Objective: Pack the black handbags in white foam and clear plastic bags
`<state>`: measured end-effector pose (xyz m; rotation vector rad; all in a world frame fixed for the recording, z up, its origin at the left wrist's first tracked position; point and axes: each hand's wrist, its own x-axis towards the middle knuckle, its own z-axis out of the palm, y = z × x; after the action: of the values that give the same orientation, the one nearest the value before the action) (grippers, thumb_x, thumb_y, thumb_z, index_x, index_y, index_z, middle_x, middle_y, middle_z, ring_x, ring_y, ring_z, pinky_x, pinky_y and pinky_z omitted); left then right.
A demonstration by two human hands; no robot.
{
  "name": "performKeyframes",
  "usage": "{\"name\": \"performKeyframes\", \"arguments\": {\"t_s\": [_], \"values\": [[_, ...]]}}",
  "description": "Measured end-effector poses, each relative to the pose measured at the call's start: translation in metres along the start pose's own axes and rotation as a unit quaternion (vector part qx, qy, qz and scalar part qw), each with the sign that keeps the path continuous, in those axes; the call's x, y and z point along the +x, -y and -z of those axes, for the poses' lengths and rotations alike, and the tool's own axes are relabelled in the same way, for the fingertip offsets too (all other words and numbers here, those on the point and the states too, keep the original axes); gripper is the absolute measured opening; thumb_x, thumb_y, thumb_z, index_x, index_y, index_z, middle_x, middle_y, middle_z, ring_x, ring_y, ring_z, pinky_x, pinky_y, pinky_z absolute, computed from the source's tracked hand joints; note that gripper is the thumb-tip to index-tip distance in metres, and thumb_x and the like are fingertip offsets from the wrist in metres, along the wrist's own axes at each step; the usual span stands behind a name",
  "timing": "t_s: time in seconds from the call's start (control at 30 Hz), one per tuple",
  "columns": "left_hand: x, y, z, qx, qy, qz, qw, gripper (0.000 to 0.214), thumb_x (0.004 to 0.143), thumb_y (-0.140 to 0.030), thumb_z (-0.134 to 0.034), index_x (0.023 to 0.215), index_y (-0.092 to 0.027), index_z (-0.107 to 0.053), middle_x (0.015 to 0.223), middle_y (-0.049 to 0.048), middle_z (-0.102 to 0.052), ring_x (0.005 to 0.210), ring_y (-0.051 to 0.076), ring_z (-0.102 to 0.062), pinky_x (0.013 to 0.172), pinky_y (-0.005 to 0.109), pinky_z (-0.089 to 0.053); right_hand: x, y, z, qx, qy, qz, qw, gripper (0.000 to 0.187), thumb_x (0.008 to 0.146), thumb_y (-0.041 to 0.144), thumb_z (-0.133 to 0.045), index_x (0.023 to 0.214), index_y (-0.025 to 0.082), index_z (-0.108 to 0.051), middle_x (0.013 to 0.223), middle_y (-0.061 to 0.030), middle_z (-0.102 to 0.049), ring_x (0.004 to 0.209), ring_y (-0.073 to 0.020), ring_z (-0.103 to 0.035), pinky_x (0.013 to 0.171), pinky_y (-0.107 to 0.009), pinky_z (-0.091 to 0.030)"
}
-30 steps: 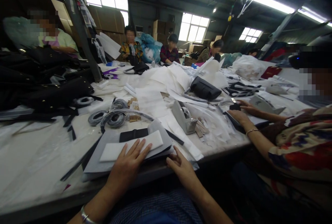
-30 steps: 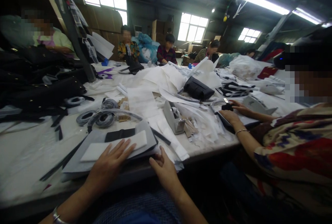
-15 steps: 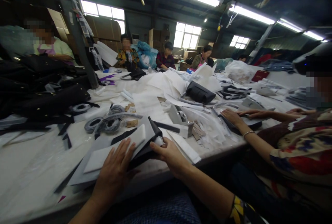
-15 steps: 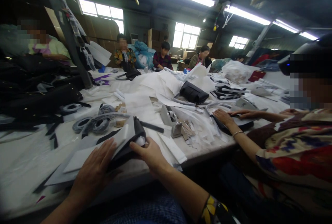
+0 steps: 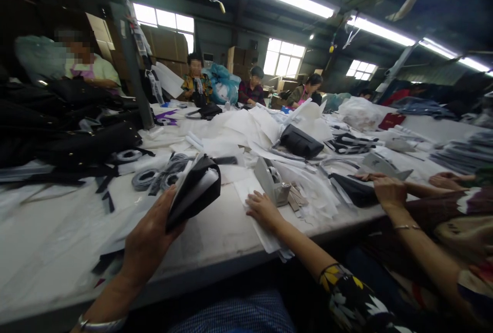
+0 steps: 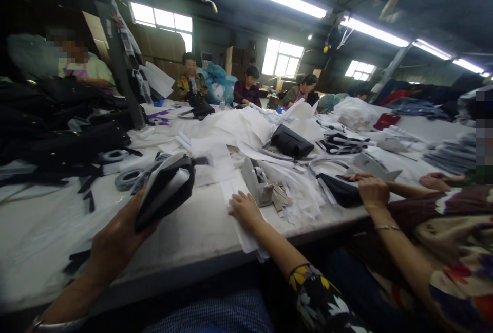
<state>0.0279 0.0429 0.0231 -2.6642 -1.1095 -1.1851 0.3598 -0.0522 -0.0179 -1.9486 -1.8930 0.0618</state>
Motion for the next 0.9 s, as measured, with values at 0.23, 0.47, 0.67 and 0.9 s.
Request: {"name": "performKeyframes", "arguments": {"t_s": [0.23, 0.47, 0.67, 0.9], "values": [[0.001, 0.002, -0.004, 0.003, -0.014, -0.011, 1.0, 0.072, 0.097, -0.032, -0.055, 0.157, -0.03, -0.015, 0.153, 0.0054, -0.044, 0.124, 0.032, -0.059, 0.095, 0.047, -0.056, 0.009, 0.022, 0.001, -0.01, -0.087, 0.022, 0.996, 0.014, 0.094, 0.02, -0.063, 0.095, 0.025, -0.076, 0.117, -0.006, -0.073, 0.12, -0.0248, -0.063, 0.112, -0.053, -0.036], [0.0, 0.006, -0.009, 0.0, -0.017, -0.003, 1.0, 0.071, 0.096, -0.035, -0.053, 0.157, -0.03, -0.017, 0.153, 0.0057, -0.045, 0.126, 0.031, -0.058, 0.097, 0.044, -0.055, -0.024, 0.083, -0.005, 0.104, 0.032, 0.126, 0.986, 0.015, 0.093, 0.038, -0.065, 0.094, 0.03, -0.078, 0.092, 0.0027, -0.079, 0.082, -0.0158, -0.074, 0.074, -0.021, -0.055], [-0.005, -0.001, -0.021, 0.021, -0.005, -0.083, 0.996, 0.067, 0.097, -0.029, -0.047, 0.157, -0.024, -0.018, 0.153, 0.0088, -0.044, 0.133, 0.028, -0.052, 0.107, 0.043, -0.048, -0.004, 0.086, -0.029, 0.039, -0.047, 0.031, 0.998, 0.045, 0.093, 0.039, -0.063, 0.131, 0.015, -0.062, 0.134, -0.0152, -0.063, 0.126, -0.0303, -0.057, 0.107, -0.044, -0.046], [-0.019, -0.005, -0.043, 0.095, 0.016, -0.177, 0.98, 0.064, 0.096, -0.016, -0.041, 0.157, -0.022, -0.022, 0.155, 0.0106, -0.04, 0.139, 0.03, -0.044, 0.107, 0.047, -0.047, 0.012, 0.078, -0.069, -0.002, -0.069, 0.201, 0.977, 0.052, 0.092, 0.034, -0.058, 0.141, 0.017, -0.052, 0.138, -0.013, -0.06, 0.136, -0.0306, -0.047, 0.114, -0.046, -0.039]]}}
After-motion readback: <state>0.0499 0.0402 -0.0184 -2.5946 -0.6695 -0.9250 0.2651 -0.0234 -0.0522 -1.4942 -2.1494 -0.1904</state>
